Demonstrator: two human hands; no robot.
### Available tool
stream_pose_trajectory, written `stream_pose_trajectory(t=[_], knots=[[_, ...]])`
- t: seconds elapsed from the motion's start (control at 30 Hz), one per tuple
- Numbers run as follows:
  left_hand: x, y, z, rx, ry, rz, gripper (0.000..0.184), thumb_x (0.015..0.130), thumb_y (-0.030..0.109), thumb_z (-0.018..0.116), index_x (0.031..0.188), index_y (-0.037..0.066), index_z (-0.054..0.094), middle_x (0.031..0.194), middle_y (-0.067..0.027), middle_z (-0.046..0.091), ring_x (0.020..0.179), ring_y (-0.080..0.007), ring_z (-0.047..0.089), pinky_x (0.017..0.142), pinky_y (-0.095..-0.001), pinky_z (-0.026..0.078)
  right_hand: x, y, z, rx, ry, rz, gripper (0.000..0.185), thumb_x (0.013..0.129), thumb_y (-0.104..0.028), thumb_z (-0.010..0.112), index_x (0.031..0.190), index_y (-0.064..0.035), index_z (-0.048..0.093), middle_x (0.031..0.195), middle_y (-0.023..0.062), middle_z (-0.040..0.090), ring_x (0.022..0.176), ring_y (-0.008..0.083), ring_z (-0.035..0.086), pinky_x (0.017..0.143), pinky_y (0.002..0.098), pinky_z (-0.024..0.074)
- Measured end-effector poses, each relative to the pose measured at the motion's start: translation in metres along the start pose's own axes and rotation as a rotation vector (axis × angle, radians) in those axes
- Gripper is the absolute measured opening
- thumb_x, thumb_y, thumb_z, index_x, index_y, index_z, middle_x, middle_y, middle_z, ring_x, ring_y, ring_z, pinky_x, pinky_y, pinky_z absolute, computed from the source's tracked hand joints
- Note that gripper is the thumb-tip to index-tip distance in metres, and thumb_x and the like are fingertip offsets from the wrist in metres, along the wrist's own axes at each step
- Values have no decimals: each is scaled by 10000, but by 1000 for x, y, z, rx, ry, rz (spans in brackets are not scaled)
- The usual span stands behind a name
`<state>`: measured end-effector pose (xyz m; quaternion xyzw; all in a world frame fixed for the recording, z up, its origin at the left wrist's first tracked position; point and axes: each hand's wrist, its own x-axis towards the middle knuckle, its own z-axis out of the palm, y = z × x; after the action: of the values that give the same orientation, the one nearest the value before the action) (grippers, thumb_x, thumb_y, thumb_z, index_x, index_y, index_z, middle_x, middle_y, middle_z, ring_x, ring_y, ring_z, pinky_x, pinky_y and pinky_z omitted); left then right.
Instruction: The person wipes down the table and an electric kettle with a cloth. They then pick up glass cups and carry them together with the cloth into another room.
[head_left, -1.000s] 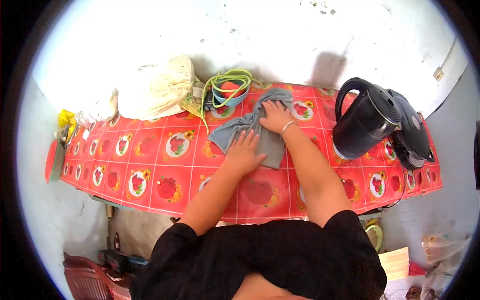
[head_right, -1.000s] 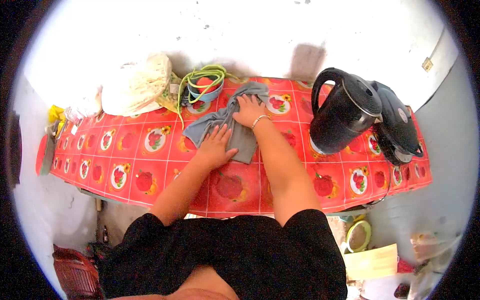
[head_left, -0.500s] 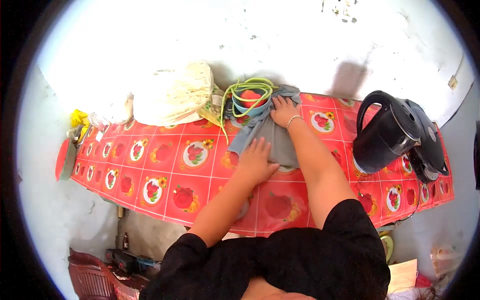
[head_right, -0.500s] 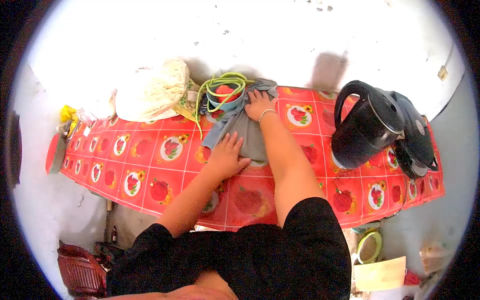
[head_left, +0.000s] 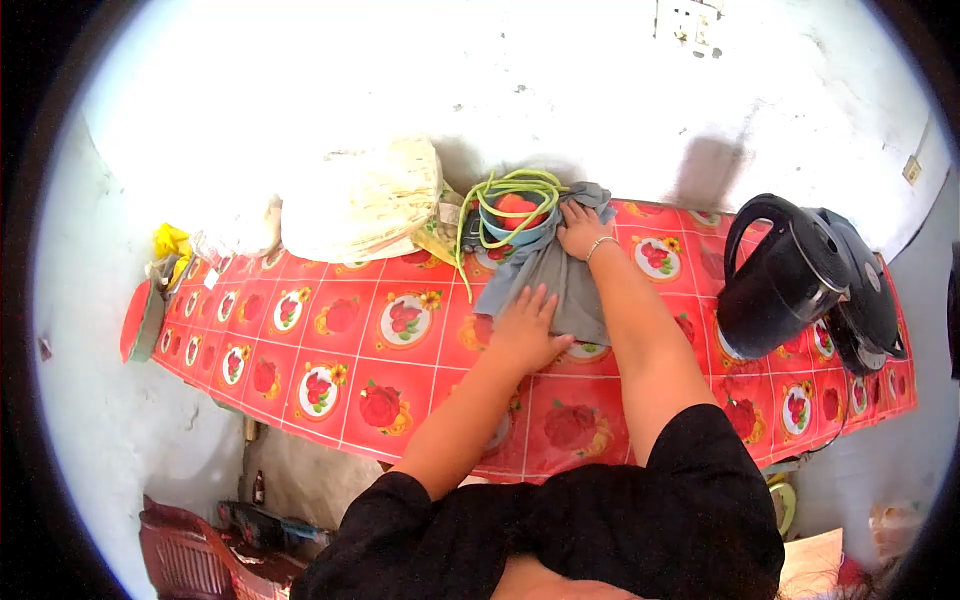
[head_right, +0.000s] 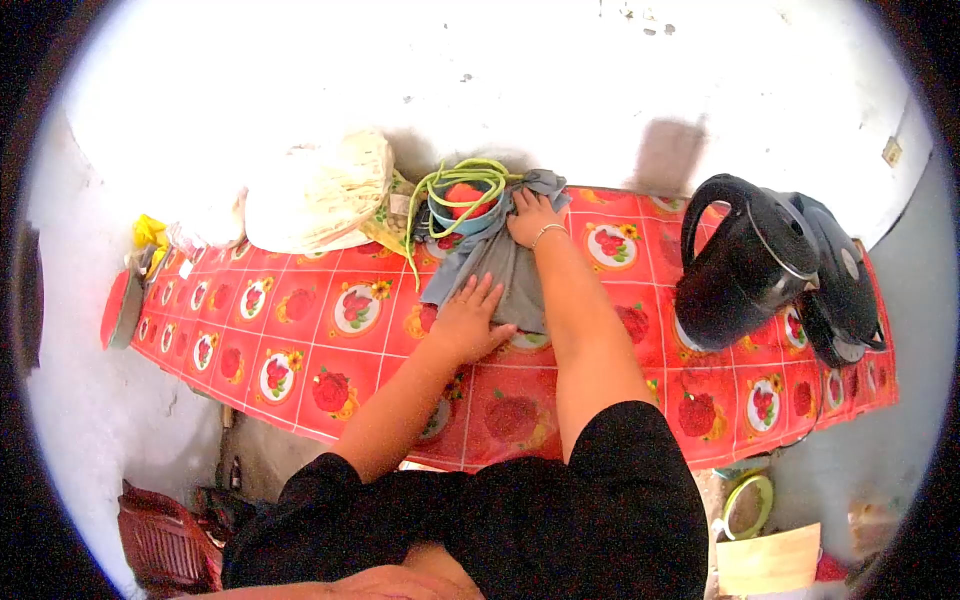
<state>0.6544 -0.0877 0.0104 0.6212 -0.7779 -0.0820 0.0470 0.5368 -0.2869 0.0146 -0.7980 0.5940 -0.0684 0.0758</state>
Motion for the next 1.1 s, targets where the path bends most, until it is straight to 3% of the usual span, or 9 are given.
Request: stream_pose_trajectory(t=[0.1, 0.33, 0.6, 0.63, 0.77, 0.93, 0.97, 1.0, 1.1], knots=[[-1, -6, 5, -22, 29, 35, 804, 823, 577, 555, 1424, 73, 375, 1509, -178, 278, 1390, -355, 266, 1126, -403, 247, -27, 6, -4, -26, -74, -76, 619, 924, -386, 363, 1470, -108, 273, 1558, 55, 195, 1424, 290, 195, 1126, 556, 183], [-17, -2, -19, -9, -130, 56, 803, 807, 558, 609, 1431, 113, 371, 1512, -171, 270, 1400, -353, 243, 1112, -403, 287, -108, 24, -2, -75, -107, -278, 615, 907, -394, 443, 1401, -34, 376, 1521, 110, 275, 1395, 308, 261, 1081, 514, 307], [-41, -2, -36, -114, -167, 117, 713, 725, 530, 692, 1278, 100, 559, 1423, -184, 409, 1337, -383, 349, 1067, -415, 350, -245, 8, -76, -142, -260, -391, 533, 819, -399, 618, 1258, -108, 541, 1286, 89, 534, 1201, 310, 488, 955, 436, 425], [-44, -2, -35, -128, -144, 124, 689, 724, 522, 689, 1262, 108, 572, 1407, -185, 426, 1325, -398, 360, 1062, -422, 356, -261, 4, -84, -96, -90, -497, 418, 817, -286, 653, 1199, -129, 585, 1192, 84, 592, 1138, 294, 532, 926, 400, 435], [-39, -20, -13, -204, -123, 194, 701, 719, 506, 693, 1272, 96, 565, 1417, -187, 418, 1326, -402, 359, 1061, -424, 357, -318, -36, -153, 900, -23, -924, 173, 879, -153, 625, 1034, -89, 667, 1030, 75, 665, 964, 254, 613, 837, 375, 486], [-47, -7, -10, -136, -98, 180, 740, 722, 490, 701, 1300, 59, 535, 1440, -173, 397, 1348, -378, 338, 1072, -410, 347, -376, -70, -220, 1488, 65, -1576, 290, 932, -160, 574, 1210, -90, 619, 966, 93, 632, 842, 210, 615, 753, 311, 478], [-55, 4, -22, -136, -102, 101, 741, 722, 488, 704, 1300, 57, 534, 1447, -159, 393, 1355, -365, 331, 1073, -407, 346, -396, -81, -227, 1696, 106, -1436, 188, 945, -220, 537, 992, -53, 609, 847, 82, 614, 665, 199, 557, 725, 286, 479], [-60, 11, -29, -133, -102, 22, 743, 722, 486, 707, 1300, 54, 533, 1453, -145, 390, 1363, -352, 324, 1074, -403, 345, -415, -90, -230, 1891, 150, -1285, 337, 957, -281, 500, 774, -16, 599, 727, 71, 596, 488, 188, 499, 696, 261, 479], [-58, 9, -24, -136, -115, 12, 747, 723, 488, 709, 1309, 63, 527, 1469, -117, 376, 1371, -334, 315, 1078, -398, 339, -425, -93, -238, 1993, 130, -1316, 305, 948, -272, 507, 799, -24, 605, 747, 77, 600, 525, 197, 508, 711, 269, 478]])
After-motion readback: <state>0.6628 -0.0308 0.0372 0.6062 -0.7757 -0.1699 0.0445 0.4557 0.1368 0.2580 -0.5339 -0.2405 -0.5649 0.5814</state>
